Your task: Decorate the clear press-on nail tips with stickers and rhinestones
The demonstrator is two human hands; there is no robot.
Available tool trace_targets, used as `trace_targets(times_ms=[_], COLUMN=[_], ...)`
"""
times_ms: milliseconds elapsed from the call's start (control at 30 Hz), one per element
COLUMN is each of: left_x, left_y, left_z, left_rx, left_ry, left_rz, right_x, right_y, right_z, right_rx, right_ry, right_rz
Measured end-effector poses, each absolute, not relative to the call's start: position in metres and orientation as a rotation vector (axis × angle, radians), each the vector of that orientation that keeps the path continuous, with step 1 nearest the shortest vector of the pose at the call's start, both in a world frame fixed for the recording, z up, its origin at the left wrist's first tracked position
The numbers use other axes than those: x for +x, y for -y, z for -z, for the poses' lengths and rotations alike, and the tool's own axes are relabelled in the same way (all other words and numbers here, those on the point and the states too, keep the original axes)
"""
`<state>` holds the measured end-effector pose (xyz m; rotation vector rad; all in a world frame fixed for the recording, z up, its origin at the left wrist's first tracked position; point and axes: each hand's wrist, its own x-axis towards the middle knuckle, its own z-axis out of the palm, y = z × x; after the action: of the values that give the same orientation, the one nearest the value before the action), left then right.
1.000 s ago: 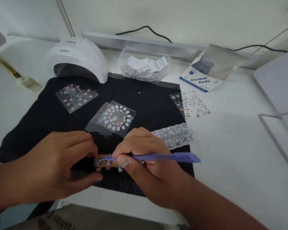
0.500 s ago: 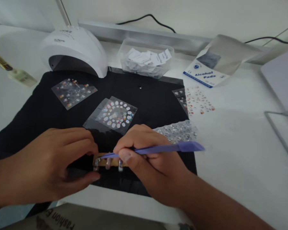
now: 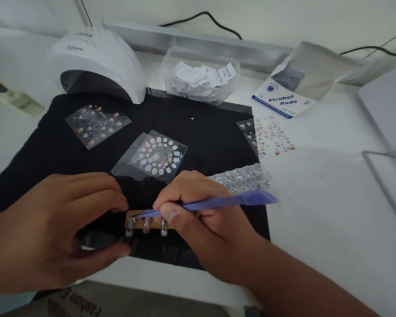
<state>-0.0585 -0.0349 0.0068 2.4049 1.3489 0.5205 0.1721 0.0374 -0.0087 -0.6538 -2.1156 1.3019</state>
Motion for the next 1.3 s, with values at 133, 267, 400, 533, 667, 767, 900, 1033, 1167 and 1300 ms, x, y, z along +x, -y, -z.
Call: trace_targets(times_ms=[133,267,400,533,667,767,900,1033,1167,1300], left_x=[-0.059,-0.059,-0.059,-0.059,-0.059,-0.06,-0.063,-0.065,-0.064,-0.064], left_y=[0.034,0.035,0.037,0.037,0.037,0.035,0.031,0.024,0.017,0.012], left_z=[-0.008,-0.008,-0.007,-0.007,-0.007,-0.008,-0.009,-0.007,-0.001,0.001], left_rx=[2.436,2.46,2.464,2.471,2.435,2.395,2.318,2.143,2.071,2.069], left_ry=[-1.32,-1.255,-1.225,-1.19,-1.194,-1.183,-1.148,-1.094,-1.028,-0.989], left_rz=[-0.555,-0.544,-0.54,-0.528,-0.525,-0.518,-0.546,-0.638,-0.613,-0.6], right_x=[0.172,0.172,0.172,0.171,0.171,0.174,0.179,0.181,0.184,0.185], right_y=[-0.038,-0.038,-0.039,-0.038,-0.038,-0.039,-0.041,-0.043,-0.047,-0.051], right_z=[0.009,0.008,0.008,0.008,0.009,0.008,0.003,0.0,0.004,0.009], right_rx=[-0.655,-0.646,-0.628,-0.627,-0.686,-0.721,-0.822,-0.858,-0.825,-0.795], right_ry=[2.112,2.096,2.124,2.128,2.119,2.101,1.945,1.718,1.64,1.637], right_rz=[-1.301,-1.311,-1.299,-1.291,-1.285,-1.306,-1.341,-1.392,-1.387,-1.393])
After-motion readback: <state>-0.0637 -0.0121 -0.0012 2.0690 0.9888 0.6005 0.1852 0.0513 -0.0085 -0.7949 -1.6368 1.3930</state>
